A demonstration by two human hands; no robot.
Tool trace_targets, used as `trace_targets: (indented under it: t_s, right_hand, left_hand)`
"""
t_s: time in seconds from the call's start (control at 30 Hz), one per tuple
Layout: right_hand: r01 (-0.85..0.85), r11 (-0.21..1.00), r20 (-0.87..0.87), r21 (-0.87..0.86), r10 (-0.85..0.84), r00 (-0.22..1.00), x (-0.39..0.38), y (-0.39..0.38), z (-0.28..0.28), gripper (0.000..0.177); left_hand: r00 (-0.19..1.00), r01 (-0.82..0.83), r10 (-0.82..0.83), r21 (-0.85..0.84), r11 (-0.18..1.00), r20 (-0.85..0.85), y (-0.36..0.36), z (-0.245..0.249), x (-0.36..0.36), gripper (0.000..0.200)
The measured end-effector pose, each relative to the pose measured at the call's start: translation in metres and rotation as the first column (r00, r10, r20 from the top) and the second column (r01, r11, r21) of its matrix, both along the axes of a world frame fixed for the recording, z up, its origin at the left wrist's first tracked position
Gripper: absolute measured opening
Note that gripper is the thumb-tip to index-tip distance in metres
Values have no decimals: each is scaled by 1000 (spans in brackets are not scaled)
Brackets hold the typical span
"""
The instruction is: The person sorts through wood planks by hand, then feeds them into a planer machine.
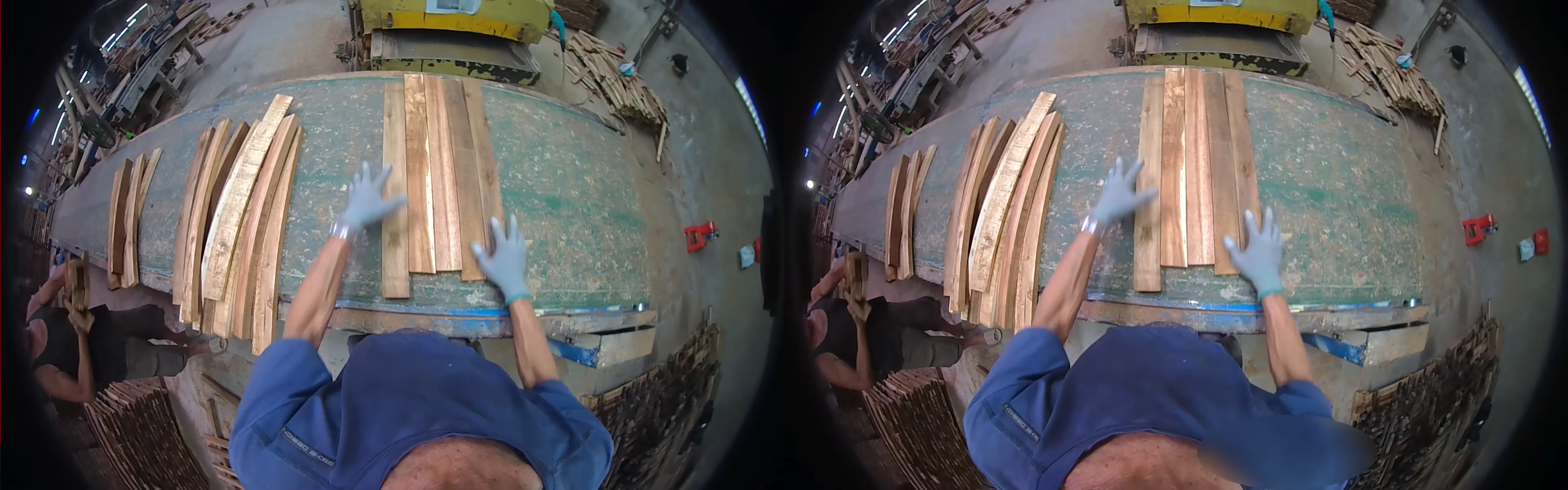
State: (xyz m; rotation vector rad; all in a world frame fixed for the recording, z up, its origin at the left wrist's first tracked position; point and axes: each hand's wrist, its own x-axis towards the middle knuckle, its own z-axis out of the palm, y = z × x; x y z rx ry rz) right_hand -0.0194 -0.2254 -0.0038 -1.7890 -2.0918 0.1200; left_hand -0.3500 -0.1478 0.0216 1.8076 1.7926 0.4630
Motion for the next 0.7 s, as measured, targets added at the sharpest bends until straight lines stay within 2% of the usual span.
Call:
trace_targets:
  t_s: [0.03,0.07,0.1,0.13,0.17,0.23,0.27,0.4,0.53,0.7]
  right_hand:
    - [-6,1000,57,-6,7,998,-4,-21,9,83]
    - [-11,1000,115,-14,13,993,-7,-40,10,92]
    - [-22,999,134,-37,27,991,-10,-56,2,94]
    - [-32,997,156,-64,42,987,-12,-71,-8,96]
    - [-44,995,177,-94,60,982,-15,-76,-14,98]
    - [21,995,181,-93,-4,983,-25,-68,-12,99]
    - [53,995,181,-86,-36,983,-29,-61,-12,99]
    - [9,1000,184,-17,-6,983,-30,-30,-26,98]
    - [11,1000,169,29,-16,985,-27,3,-30,98]
    - [10,996,160,86,-23,987,-14,97,-43,103]
  left_hand:
    - [988,65,-67,-16,998,-137,-42,23,6,98]
    - [971,155,-159,-40,987,-176,-75,30,16,101]
    - [946,249,-234,41,968,-222,-108,1,23,104]
    - [941,275,-270,-3,961,-203,-138,3,41,107]
    - [905,327,-306,24,945,-295,-157,-14,55,105]
    - [938,245,-180,200,949,-295,-164,-49,64,102]
    - [950,202,-114,291,935,-291,-162,-64,66,100]
    - [949,255,-185,280,925,-254,-109,-53,51,91]
    - [873,418,-270,337,844,-407,-64,-54,45,85]
    - [882,394,-244,345,852,-404,29,-53,56,81]
